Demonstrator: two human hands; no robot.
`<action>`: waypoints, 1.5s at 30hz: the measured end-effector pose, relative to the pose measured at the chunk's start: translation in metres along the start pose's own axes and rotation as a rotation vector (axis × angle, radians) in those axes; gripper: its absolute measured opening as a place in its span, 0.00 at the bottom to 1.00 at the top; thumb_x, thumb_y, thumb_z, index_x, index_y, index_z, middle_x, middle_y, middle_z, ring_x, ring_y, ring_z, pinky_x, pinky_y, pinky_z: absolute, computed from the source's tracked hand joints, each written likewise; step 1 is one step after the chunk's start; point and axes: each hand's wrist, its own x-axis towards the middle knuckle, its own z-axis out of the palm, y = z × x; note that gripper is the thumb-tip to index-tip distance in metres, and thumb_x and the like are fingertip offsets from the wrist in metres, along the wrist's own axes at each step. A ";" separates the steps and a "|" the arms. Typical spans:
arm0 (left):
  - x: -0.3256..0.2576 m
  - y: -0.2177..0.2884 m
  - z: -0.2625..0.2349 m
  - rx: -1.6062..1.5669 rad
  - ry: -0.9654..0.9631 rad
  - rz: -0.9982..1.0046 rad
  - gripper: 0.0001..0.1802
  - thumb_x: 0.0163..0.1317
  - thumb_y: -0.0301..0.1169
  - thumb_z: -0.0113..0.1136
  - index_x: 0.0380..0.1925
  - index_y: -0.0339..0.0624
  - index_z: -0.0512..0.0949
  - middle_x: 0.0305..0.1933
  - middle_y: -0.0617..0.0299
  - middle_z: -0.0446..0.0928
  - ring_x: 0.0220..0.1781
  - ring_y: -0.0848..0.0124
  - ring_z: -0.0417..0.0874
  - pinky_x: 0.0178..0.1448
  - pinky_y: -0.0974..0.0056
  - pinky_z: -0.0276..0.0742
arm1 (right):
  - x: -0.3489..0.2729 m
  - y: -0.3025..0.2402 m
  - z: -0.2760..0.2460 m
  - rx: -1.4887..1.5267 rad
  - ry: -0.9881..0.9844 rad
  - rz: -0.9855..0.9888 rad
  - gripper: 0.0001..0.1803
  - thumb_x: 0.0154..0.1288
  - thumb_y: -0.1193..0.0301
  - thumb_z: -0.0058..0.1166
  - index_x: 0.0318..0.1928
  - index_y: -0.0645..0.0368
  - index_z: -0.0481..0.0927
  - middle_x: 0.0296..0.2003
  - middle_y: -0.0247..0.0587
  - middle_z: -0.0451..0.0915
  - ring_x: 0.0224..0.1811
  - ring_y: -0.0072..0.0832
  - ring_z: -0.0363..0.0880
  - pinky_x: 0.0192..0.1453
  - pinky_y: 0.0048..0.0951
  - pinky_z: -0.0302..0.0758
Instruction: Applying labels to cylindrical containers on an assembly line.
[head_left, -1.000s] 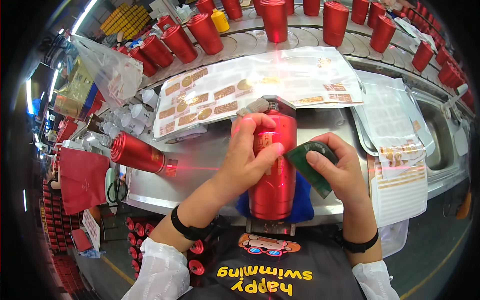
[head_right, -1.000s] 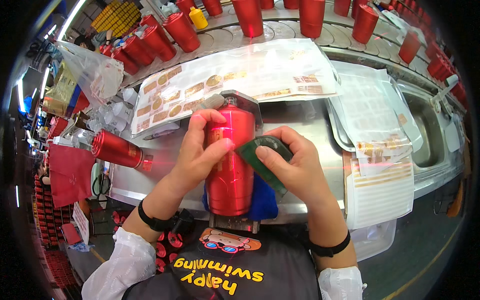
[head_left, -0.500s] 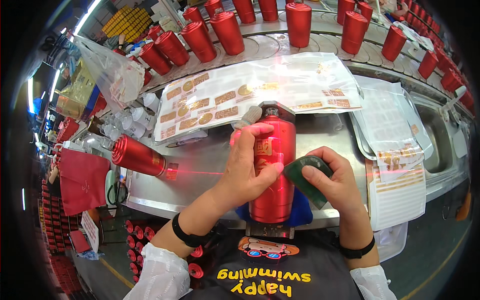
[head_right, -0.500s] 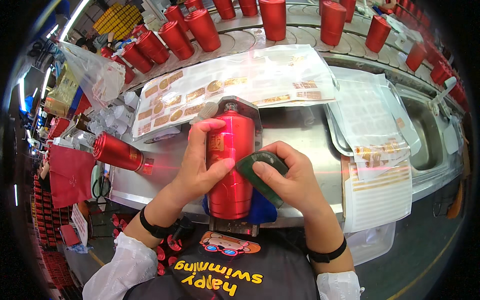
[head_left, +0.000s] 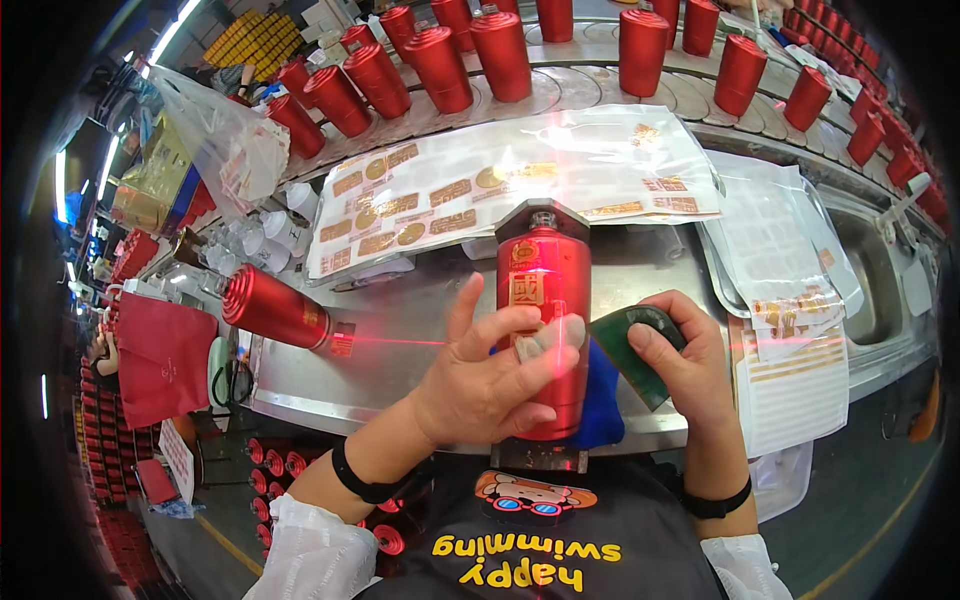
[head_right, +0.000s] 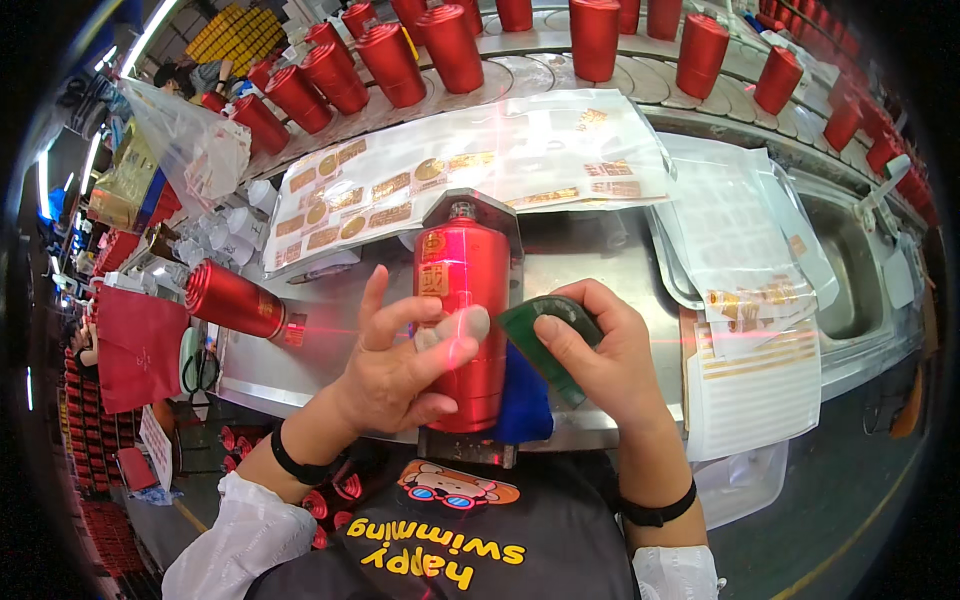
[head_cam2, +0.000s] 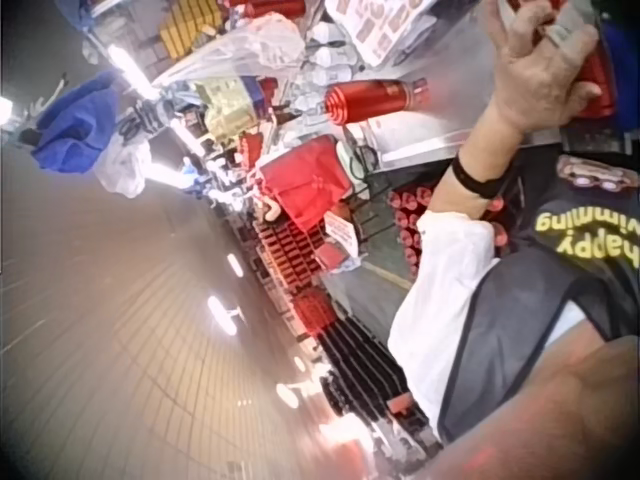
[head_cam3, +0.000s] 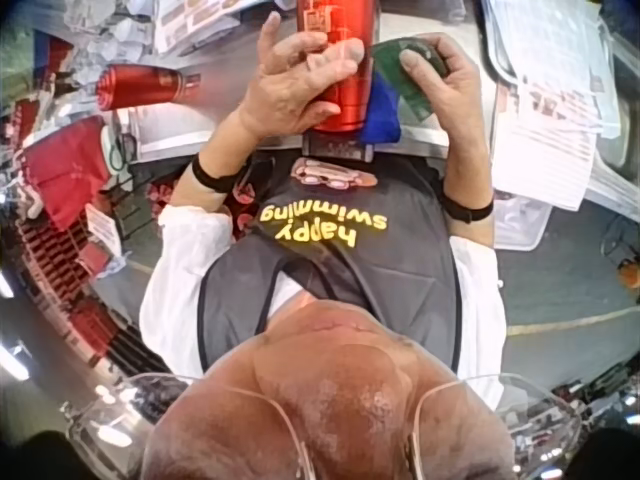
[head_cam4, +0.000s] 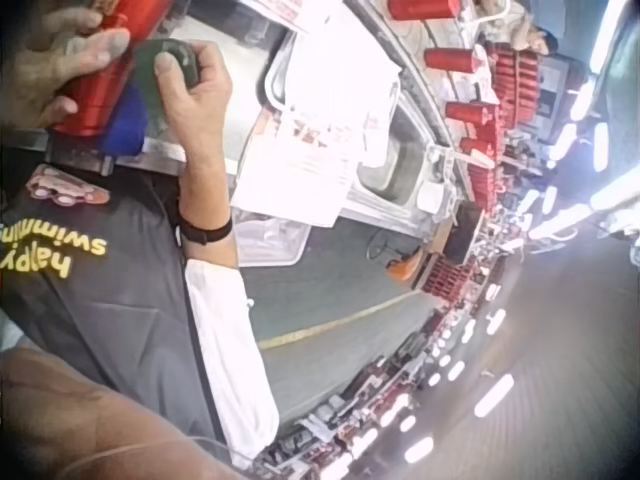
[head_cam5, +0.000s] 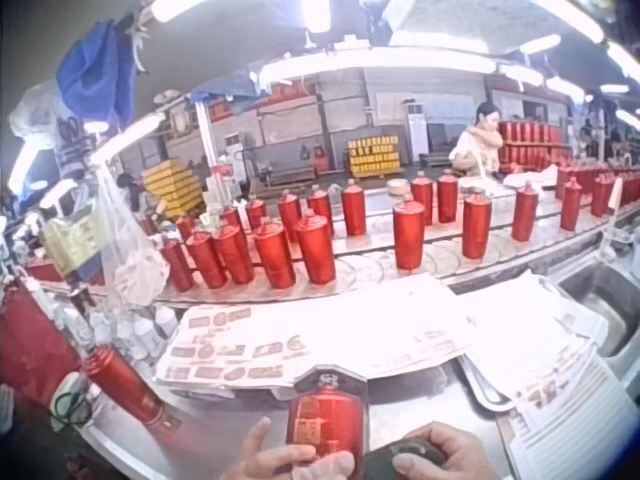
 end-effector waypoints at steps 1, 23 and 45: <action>-0.001 0.003 0.001 -0.009 0.003 0.001 0.26 0.63 0.52 0.57 0.55 0.51 0.76 0.54 0.64 0.81 0.63 0.63 0.69 0.79 0.39 0.36 | 0.001 -0.002 0.000 -0.027 0.013 -0.019 0.11 0.64 0.71 0.61 0.42 0.65 0.77 0.34 0.33 0.82 0.35 0.14 0.77 0.38 0.19 0.75; -0.061 0.029 0.028 -0.063 0.239 -0.337 0.50 0.43 0.48 0.75 0.63 0.34 0.66 0.63 0.43 0.68 0.69 0.48 0.63 0.74 0.34 0.43 | 0.078 -0.055 0.037 -1.012 0.024 -0.748 0.10 0.56 0.73 0.62 0.39 0.59 0.79 0.30 0.47 0.78 0.32 0.46 0.78 0.38 0.41 0.74; 0.027 -0.048 0.000 -0.024 -0.036 0.097 0.33 0.67 0.62 0.40 0.58 0.53 0.76 0.55 0.68 0.81 0.66 0.62 0.66 0.79 0.40 0.36 | 0.046 -0.018 0.012 -0.427 0.192 -0.350 0.11 0.63 0.68 0.64 0.41 0.61 0.80 0.31 0.30 0.81 0.33 0.14 0.75 0.37 0.20 0.73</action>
